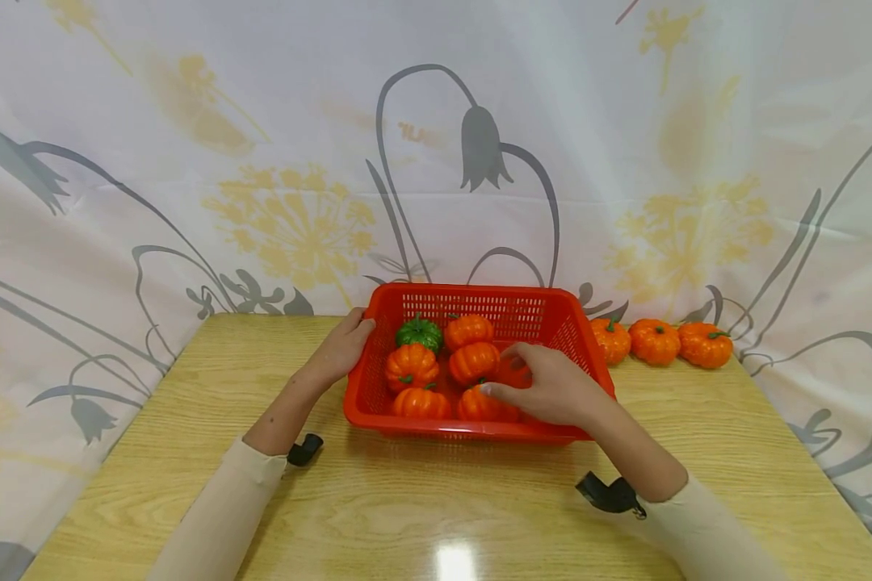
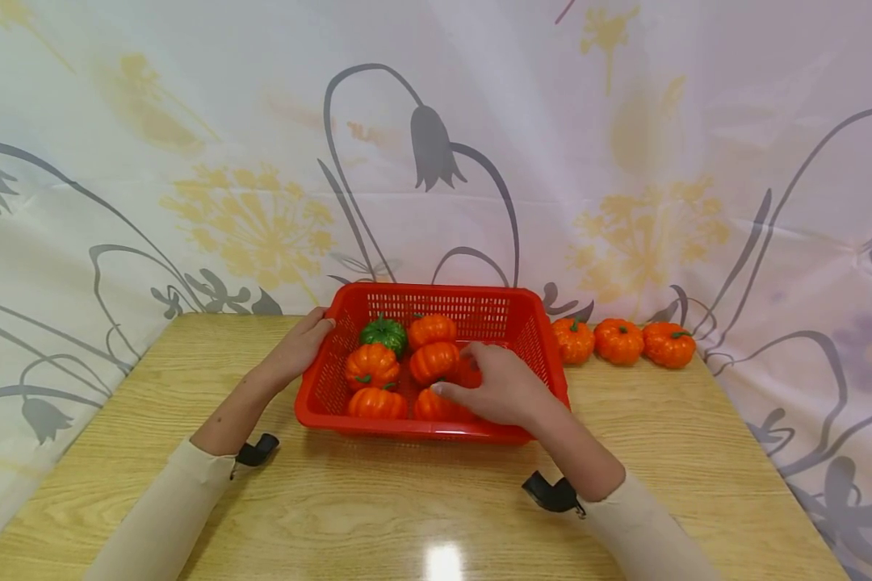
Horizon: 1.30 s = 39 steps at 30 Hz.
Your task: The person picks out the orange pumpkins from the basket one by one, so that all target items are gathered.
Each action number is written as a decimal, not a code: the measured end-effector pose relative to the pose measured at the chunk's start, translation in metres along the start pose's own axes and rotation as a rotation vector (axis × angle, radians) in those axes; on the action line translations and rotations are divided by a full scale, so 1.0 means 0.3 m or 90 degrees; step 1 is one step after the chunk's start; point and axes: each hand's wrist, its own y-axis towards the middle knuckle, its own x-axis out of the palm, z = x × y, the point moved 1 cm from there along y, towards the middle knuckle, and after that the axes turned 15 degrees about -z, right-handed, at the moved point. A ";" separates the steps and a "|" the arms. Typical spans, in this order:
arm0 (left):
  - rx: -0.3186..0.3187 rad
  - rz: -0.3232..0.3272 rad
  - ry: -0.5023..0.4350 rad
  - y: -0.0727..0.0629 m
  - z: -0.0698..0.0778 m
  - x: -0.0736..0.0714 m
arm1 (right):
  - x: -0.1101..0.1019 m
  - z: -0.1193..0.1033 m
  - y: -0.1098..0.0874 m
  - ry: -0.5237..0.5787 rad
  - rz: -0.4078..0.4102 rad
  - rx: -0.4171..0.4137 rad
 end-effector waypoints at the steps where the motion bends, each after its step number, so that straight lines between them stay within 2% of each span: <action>1: -0.001 0.001 0.002 0.000 0.000 -0.001 | 0.001 -0.003 0.002 0.002 -0.009 0.008; 8: -0.004 0.001 0.012 0.004 -0.008 0.000 | 0.011 -0.012 0.021 0.001 -0.060 0.042; 20: 0.004 0.000 0.006 0.002 -0.006 0.003 | 0.030 -0.007 0.038 -0.010 -0.124 0.055; 29: 0.004 -0.004 -0.006 0.002 -0.013 0.000 | 0.020 -0.010 0.027 -0.003 -0.133 0.048; 39: -0.009 0.003 0.010 -0.002 -0.002 0.004 | 0.003 0.011 0.008 0.001 -0.123 0.030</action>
